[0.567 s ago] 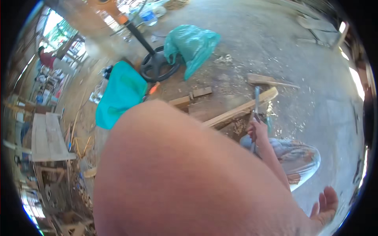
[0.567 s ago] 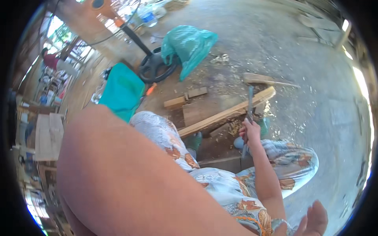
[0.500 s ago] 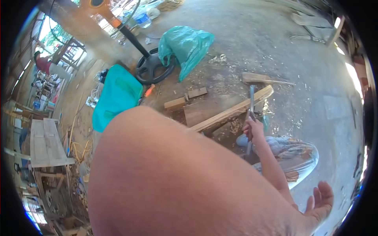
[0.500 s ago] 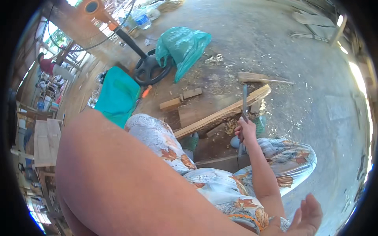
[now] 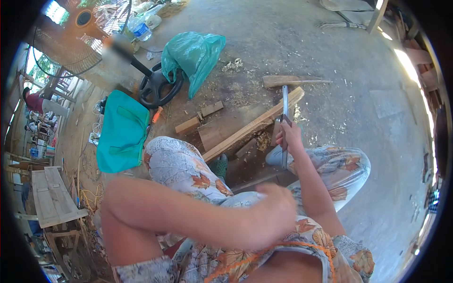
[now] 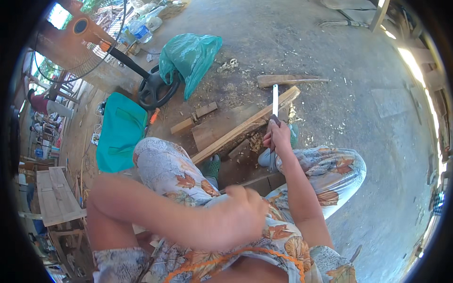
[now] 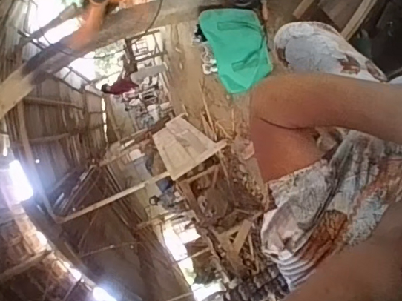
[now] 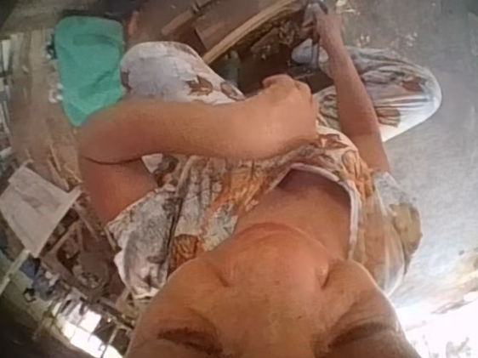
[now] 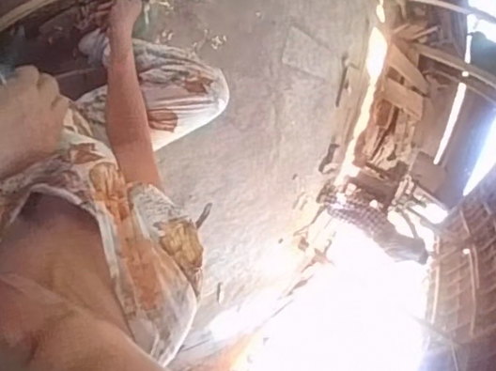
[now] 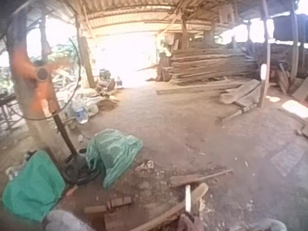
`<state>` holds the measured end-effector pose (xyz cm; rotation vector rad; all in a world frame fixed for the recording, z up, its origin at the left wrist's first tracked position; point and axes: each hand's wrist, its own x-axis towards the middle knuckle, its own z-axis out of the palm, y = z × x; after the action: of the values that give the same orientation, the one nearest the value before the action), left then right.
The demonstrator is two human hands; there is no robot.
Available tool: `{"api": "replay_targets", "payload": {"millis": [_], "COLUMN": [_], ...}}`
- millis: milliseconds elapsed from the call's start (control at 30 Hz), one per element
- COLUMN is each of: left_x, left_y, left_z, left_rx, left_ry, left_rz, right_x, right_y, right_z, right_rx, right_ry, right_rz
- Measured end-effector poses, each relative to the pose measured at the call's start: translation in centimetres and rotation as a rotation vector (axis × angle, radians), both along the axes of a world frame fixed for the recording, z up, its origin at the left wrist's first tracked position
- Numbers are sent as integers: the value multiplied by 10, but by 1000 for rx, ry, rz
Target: The person carves along the edge of a wooden plank using a knife and then lifts and turns the wooden plank by hand.
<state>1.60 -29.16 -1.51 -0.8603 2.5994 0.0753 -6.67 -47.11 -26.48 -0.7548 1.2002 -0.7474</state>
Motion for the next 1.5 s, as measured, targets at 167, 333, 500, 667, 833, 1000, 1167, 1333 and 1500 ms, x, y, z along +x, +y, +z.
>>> {"api": "replay_targets", "payload": {"millis": [167,333,500,667,833,1000,1167,1333,1500], "left_x": [59,147,185,158,134,134,150,176,167], "left_y": [-65,-142,-164,-156,-149,-135,-139,-167,-160], "left_z": [-83,-150,-212,-265,-313,-349,-359,-348,-363], "left_rx": [256,114,80,285,117,-20,-94,-208,8], "left_ry": [-27,-72,36,220,165,314,489,459,318], "left_rz": [355,708,1018,1179,1336,1301,1302,1434,1554], "right_x": [-10,-8,9,-1,11,13,22,43,65], "right_y": [0,15,30,28,19,15,2,-15,-17], "right_z": [-2,27,48,5,-12,-35,-48,-73,-81], "right_rx": [-78,-107,-143,-151,-164,-189,-165,-447,-534], "right_ry": [74,82,81,139,259,315,377,552,729], "right_rz": [-13,-7,58,164,233,296,357,493,583]}}
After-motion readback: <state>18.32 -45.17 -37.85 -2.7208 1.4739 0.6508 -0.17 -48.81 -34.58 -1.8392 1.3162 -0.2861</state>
